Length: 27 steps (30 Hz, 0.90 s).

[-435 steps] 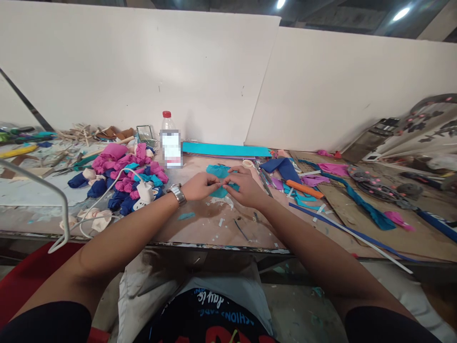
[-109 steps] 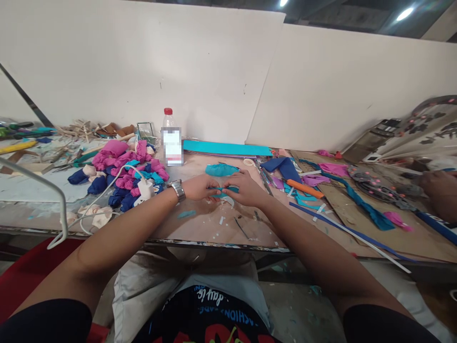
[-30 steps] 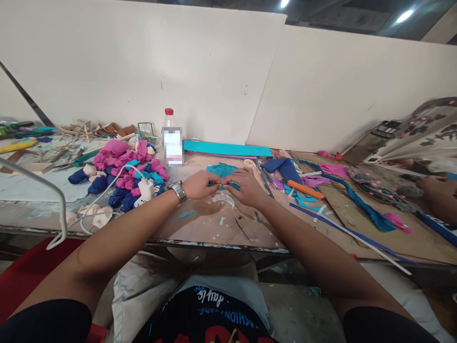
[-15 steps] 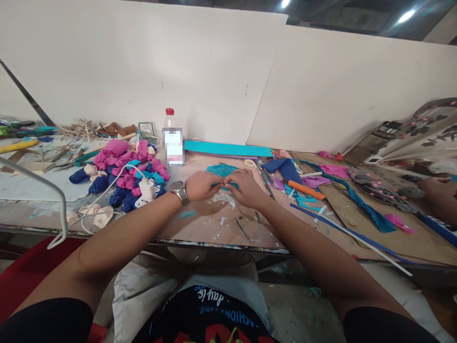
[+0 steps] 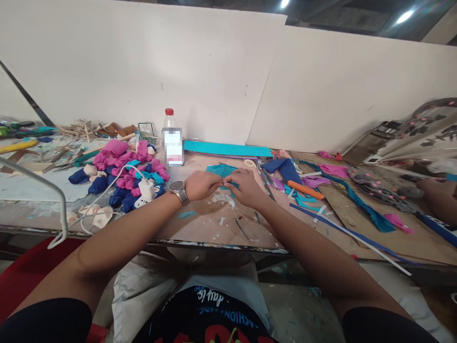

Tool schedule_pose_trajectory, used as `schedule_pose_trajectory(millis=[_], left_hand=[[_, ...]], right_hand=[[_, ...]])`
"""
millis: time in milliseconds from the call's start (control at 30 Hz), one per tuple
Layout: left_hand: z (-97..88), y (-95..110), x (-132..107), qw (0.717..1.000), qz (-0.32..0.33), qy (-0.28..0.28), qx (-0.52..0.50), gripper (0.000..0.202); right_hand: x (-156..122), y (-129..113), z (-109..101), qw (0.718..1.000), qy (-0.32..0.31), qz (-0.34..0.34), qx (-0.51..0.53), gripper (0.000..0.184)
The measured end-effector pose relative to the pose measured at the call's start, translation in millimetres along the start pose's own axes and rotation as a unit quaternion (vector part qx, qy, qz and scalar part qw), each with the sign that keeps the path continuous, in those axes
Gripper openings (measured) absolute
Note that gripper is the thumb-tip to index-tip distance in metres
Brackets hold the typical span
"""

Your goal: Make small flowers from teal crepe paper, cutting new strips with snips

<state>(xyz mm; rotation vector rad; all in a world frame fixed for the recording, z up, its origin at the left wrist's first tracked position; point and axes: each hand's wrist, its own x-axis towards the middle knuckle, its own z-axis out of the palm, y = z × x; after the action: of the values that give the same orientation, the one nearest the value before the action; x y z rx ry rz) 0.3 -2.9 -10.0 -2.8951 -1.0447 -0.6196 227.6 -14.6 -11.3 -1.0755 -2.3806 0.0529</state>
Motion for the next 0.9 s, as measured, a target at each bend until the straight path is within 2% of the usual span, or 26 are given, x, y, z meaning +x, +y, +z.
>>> schedule_pose_trajectory(millis=[233,433,600,900], left_hand=[[-1.7,2.7,1.0,1.000,-0.013,0.006,-0.012,0.036],[-4.3,3.5,0.8,0.999,-0.026,0.014,-0.012,0.032],[-3.6,3.7,1.1,0.999,-0.015,0.011,-0.027,0.033],[-5.7,2.5,0.7,0.995,-0.043,-0.003,-0.084,0.027]], right_hand=[[-1.4,-2.8,2.0,1.000,-0.022,-0.014,-0.005,0.027],[1.0,4.3,3.1,0.999,0.025,-0.012,0.033,0.024],[0.3,1.3,0.3,0.999,0.029,-0.030,0.010,0.024],[0.2,4.4,-0.4,1.000,0.008,-0.003,0.007,0.023]])
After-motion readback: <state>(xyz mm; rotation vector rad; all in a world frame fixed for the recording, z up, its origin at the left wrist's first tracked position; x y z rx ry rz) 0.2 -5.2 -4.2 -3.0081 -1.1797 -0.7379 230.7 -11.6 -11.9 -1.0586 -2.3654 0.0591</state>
